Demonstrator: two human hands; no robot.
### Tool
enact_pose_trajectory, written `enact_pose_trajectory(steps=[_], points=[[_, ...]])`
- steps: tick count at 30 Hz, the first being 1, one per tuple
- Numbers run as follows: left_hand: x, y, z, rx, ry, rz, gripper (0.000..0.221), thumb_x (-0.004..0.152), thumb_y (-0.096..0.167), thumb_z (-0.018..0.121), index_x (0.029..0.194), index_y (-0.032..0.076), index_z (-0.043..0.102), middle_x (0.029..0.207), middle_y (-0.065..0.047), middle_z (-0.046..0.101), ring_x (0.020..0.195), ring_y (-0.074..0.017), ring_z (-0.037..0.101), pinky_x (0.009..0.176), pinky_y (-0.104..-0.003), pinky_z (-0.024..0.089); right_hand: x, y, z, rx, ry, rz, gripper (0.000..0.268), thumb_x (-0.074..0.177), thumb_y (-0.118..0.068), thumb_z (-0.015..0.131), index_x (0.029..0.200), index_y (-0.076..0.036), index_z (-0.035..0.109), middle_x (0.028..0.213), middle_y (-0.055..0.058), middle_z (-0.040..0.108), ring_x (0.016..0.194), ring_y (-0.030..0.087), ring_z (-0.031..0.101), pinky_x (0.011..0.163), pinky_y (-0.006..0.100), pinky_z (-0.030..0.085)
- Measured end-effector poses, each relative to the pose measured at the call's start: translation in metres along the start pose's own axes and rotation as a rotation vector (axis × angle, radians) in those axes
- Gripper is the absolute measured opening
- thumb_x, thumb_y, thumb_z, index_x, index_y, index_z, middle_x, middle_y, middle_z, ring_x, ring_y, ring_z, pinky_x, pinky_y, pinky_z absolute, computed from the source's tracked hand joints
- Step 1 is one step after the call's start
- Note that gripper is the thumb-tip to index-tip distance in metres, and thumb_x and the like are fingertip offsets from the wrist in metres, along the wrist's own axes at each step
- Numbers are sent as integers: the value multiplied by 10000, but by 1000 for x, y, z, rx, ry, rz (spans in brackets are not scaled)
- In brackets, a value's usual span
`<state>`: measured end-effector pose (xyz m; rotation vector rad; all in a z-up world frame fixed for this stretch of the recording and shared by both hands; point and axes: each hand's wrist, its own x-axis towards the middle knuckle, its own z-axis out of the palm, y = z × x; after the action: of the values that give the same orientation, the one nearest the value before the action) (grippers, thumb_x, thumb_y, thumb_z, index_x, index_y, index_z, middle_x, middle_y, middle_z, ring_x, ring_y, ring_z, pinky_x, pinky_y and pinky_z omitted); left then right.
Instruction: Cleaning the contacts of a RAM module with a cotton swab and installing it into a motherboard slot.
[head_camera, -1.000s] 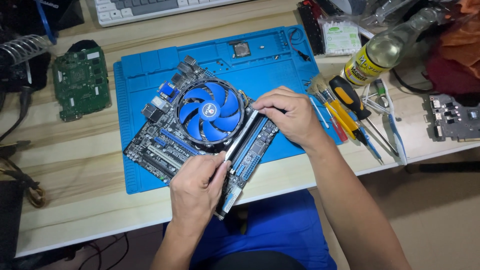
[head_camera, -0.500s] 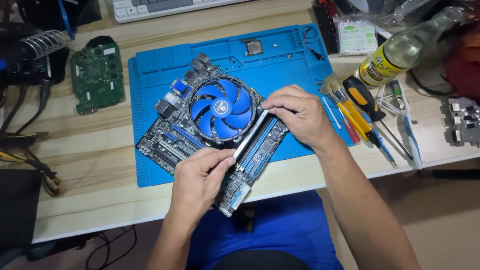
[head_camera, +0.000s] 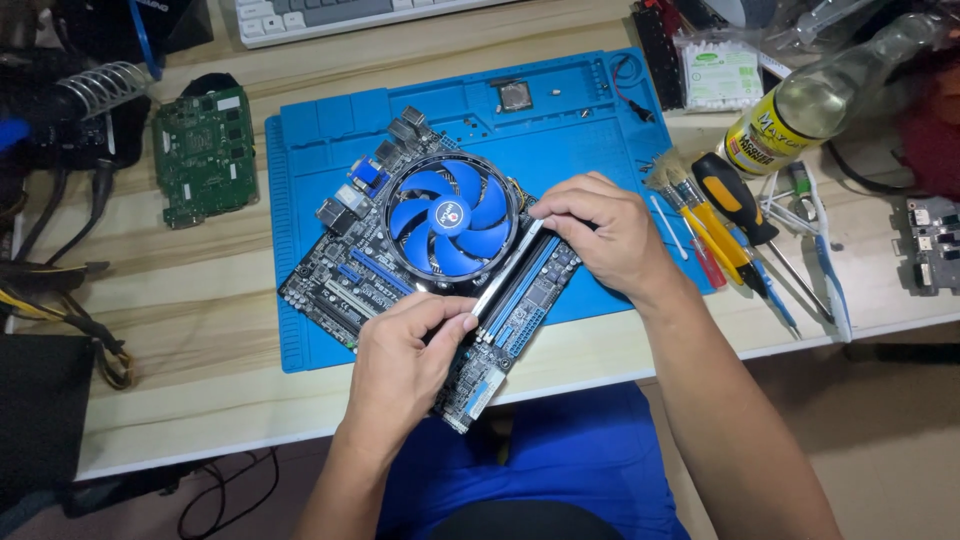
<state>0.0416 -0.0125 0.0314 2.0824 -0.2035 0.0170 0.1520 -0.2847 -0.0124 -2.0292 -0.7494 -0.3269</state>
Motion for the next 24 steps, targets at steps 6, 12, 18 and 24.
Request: enact_pose_trajectory(steps=[6, 12, 18, 24], points=[[-1, -1, 4, 78, 7, -81, 165, 984, 203, 769, 1087, 162, 891, 942, 28, 794, 670, -139, 623, 619, -326, 470, 0, -11, -2, 30, -8, 24, 183, 1091, -26, 696, 1231, -12, 813, 1257, 177, 734, 1188, 295, 719, 1040, 391, 596], [-6, 6, 4, 10, 71, -20, 139, 995, 140, 780, 1060, 106, 897, 933, -139, 845, 894, -332, 810, 664, -400, 620, 0, 2, 4, 106, 77, 133, 106, 1056, -148, 808, 1129, -123, 880, 1150, 87, 821, 959, 233, 759, 904, 364, 581], [-7, 0, -2, -4, 102, 20, 128, 957, 181, 815, 1042, 142, 904, 900, -109, 852, 891, -349, 822, 750, -427, 641, 0, 12, -5, 29, 96, 399, 264, 1038, -255, 830, 1284, -159, 843, 1076, 60, 802, 874, 145, 685, 824, 321, 560], [-22, -11, -13, 142, 185, -11, 134, 934, 247, 846, 1019, 153, 890, 870, -80, 831, 899, -320, 812, 809, -427, 636, 25, -24, -11, -191, -119, 728, 287, 1050, -378, 740, 1108, -139, 887, 952, 115, 778, 900, 319, 727, 841, 457, 562]])
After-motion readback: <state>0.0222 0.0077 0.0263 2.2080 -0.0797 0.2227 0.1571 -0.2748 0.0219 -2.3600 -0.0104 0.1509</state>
